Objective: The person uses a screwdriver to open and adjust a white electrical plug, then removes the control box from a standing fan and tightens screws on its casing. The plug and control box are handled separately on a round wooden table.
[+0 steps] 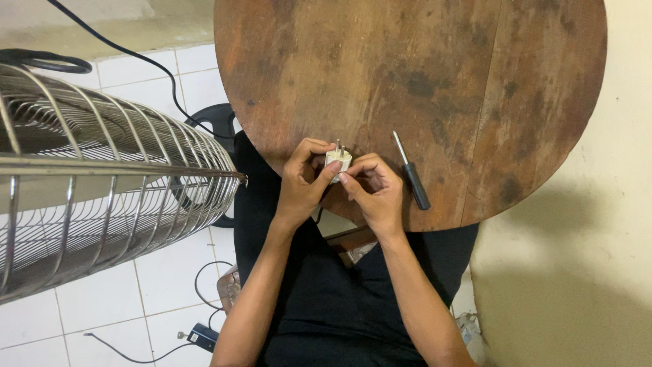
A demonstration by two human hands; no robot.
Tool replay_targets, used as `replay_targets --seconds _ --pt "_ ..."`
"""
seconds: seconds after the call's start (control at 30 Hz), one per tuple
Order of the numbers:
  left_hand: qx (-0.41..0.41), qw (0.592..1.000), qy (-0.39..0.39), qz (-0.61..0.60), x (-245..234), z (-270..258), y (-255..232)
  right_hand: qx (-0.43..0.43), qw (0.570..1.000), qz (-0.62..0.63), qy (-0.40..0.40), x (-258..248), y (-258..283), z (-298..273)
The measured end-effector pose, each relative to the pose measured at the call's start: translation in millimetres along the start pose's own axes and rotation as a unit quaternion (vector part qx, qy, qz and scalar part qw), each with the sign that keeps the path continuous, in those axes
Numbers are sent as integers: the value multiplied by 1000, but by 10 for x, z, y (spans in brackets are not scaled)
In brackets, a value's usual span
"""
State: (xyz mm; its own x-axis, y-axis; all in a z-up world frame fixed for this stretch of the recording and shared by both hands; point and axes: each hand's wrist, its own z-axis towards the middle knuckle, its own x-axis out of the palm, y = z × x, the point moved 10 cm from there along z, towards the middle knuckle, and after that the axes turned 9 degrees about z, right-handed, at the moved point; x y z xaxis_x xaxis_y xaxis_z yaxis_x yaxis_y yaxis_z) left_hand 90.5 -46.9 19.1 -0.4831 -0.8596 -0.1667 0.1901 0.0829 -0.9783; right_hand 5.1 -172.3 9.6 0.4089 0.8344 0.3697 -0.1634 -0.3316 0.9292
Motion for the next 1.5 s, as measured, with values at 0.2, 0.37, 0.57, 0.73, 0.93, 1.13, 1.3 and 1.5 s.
replay_targets --seconds 0.2,0.37,0.57,0.73,0.93,1.13,1.3,1.5 --pt "-11 996 9 -93 45 -12 52 -8 1000 14 16 31 28 -10" --pt "-13 994 15 -110 44 -16 68 11 1000 12 -1 7 -6 -2" --pt "-33 984 50 -168 103 -10 119 5 999 33 3 6 -22 -12" --pt "-32 984 43 -169 93 -15 121 -5 1000 21 11 6 -8 -19" --pt "-40 987 40 -150 94 -3 106 -7 998 65 1 -50 22 -8" --pt "-55 990 36 -124 84 -34 127 0 1000 6 -13 -30 -36 -17" --pt "-1 993 16 -115 20 22 -9 -10 999 -35 -35 0 -26 -30" --pt "-29 996 12 -78 51 -30 60 -16 1000 1 -16 -27 -25 -62"
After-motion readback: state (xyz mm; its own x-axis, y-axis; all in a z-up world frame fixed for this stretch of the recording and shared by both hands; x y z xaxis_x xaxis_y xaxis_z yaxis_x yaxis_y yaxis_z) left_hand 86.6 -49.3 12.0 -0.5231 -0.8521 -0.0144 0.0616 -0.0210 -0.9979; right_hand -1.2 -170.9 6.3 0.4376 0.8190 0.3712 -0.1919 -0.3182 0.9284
